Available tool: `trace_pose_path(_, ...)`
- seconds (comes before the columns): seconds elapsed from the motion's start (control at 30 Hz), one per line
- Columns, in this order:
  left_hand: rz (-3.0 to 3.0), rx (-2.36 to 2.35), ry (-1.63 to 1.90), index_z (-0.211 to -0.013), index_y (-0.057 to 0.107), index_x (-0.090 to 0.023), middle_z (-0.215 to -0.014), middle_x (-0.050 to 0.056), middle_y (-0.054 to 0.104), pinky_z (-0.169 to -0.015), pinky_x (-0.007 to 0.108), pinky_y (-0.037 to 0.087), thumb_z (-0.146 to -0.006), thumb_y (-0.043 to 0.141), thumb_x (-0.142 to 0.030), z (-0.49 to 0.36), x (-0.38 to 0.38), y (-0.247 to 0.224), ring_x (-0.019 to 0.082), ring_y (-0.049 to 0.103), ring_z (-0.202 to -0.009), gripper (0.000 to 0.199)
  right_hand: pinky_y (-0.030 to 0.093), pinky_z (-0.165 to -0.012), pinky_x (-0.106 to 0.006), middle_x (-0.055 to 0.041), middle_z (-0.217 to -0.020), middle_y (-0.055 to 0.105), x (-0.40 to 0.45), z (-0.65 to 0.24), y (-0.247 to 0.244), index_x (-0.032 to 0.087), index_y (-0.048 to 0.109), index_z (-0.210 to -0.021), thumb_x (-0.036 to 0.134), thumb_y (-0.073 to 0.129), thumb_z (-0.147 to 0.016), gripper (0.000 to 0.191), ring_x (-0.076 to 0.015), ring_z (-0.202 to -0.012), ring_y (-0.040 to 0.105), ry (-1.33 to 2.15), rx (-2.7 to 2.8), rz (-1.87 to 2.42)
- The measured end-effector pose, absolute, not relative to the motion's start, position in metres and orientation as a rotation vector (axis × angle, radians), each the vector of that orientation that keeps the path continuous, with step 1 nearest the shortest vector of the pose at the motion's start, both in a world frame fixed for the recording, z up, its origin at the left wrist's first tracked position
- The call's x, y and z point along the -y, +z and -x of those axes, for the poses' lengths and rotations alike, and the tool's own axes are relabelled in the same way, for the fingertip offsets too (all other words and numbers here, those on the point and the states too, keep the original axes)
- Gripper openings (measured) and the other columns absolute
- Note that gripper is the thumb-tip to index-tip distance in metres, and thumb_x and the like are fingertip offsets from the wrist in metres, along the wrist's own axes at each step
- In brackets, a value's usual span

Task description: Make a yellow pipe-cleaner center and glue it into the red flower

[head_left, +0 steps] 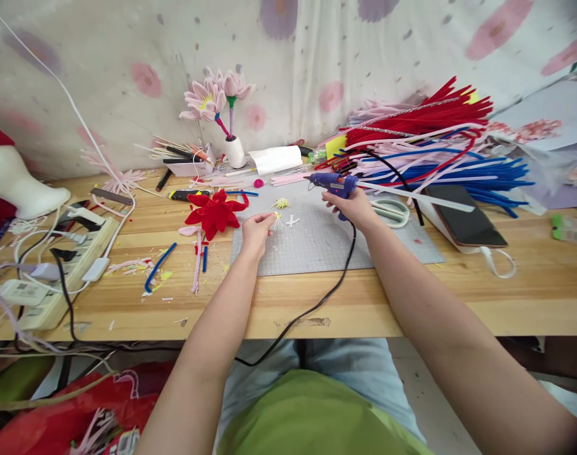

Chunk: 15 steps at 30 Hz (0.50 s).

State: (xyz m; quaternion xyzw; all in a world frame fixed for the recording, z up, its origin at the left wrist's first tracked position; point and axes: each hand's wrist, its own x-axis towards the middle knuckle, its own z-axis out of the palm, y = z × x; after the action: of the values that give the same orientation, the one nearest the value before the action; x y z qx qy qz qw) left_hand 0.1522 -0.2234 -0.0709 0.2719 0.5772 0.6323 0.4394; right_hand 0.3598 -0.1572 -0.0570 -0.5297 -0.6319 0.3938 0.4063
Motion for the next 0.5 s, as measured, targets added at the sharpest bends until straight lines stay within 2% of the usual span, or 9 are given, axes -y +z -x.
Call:
trace_pose_path(0.13,-0.641,-1.44,1.557,-0.058,0.063,-0.013,-0.064,0.001,0.061,-0.043,0.017,0.026,-0.049,0.076,-0.019,-0.15,0.223,-0.07,0.005,0.047,-0.053,0.017,0.034,-0.042,-0.022,-0.0031,-0.062,0.059,0.18,-0.356,-0.039,0.015,0.06,-0.075,0.054,0.065,-0.065,0.041,-0.0073,-0.047,0.044,1.268,1.845,1.139)
trace_pose_path(0.3,-0.635,-1.431,1.551,-0.059,0.063,-0.013,-0.062,0.0,0.06,-0.041,0.017,0.026,-0.048,0.077,-0.018,-0.149,0.223,-0.07,0.005,0.046,-0.052,0.019,0.036,-0.045,-0.022,-0.0018,-0.061,0.058,0.19,-0.347,-0.037,0.016,0.06,-0.077,0.054,0.067,-0.065,0.04,-0.0081,-0.048,0.047,1.2,1.975,1.224)
trace_pose_path(0.5,-0.626,-1.432,1.532,-0.059,0.063,-0.013,-0.063,0.001,0.061,-0.042,0.017,0.027,-0.048,0.077,-0.018,-0.149,0.224,-0.067,0.004,0.047,-0.052,0.018,0.035,-0.046,-0.022,-0.0001,-0.059,0.057,0.192,-0.347,-0.034,0.017,0.059,-0.078,0.052,0.068,-0.063,0.039,-0.0075,-0.048,0.044,1.211,1.975,1.244)
